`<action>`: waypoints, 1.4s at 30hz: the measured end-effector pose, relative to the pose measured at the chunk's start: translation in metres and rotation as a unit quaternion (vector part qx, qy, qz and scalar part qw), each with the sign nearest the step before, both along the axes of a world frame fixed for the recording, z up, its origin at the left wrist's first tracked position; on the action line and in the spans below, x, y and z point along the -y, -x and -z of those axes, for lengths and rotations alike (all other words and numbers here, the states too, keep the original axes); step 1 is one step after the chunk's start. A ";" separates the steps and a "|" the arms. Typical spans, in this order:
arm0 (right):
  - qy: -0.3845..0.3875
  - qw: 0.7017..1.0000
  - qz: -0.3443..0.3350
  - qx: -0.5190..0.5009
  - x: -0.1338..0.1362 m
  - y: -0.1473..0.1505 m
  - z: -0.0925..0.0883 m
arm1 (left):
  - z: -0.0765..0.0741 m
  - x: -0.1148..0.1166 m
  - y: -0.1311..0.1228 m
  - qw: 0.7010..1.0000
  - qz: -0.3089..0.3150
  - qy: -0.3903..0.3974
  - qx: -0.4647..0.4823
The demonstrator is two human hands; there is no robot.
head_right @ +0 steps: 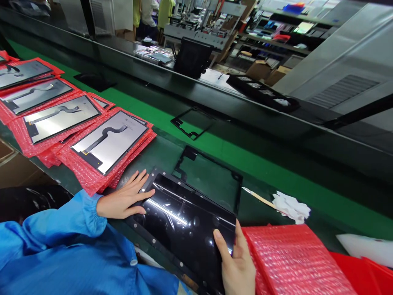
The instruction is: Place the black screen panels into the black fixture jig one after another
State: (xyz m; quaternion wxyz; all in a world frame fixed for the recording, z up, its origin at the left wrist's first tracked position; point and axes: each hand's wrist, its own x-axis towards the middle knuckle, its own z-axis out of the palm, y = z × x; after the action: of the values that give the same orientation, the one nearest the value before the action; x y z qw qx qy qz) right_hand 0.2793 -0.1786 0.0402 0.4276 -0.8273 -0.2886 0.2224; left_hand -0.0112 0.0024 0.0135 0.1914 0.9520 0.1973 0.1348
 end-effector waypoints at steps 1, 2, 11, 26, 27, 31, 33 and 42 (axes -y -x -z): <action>0.003 1.000 0.016 0.001 -0.001 0.001 0.000 | -0.001 -0.001 0.001 1.000 0.011 0.002 -0.004; 0.004 1.000 0.028 -0.003 -0.002 0.002 0.000 | -0.002 -0.002 0.002 1.000 0.021 0.003 -0.007; -0.046 0.980 -0.051 0.186 0.004 -0.006 0.012 | -0.014 -0.003 0.006 0.994 0.025 -0.084 -0.059; 0.160 0.846 -0.253 0.441 0.004 -0.039 0.014 | -0.004 -0.007 -0.049 0.974 -0.120 -0.177 -0.073; 0.166 0.830 -0.267 0.461 0.003 -0.039 0.014 | -0.004 -0.008 -0.048 0.974 -0.111 -0.181 -0.078; 0.174 0.814 -0.285 0.475 0.005 -0.040 0.018 | -0.002 -0.012 -0.047 0.977 -0.095 -0.176 -0.077; 0.160 0.833 -0.285 0.446 0.004 -0.041 0.023 | 0.001 -0.015 -0.049 0.980 -0.091 -0.166 -0.064; 0.069 0.907 -0.247 0.333 0.012 -0.031 0.023 | 0.009 -0.014 -0.042 0.986 -0.094 -0.135 -0.040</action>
State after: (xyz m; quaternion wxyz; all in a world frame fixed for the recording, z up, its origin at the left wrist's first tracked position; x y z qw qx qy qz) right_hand 0.3105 -0.1910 0.0175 0.1798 -0.7830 -0.5933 0.0517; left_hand 0.0313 0.0160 0.0043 0.0398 0.9509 0.2737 0.1389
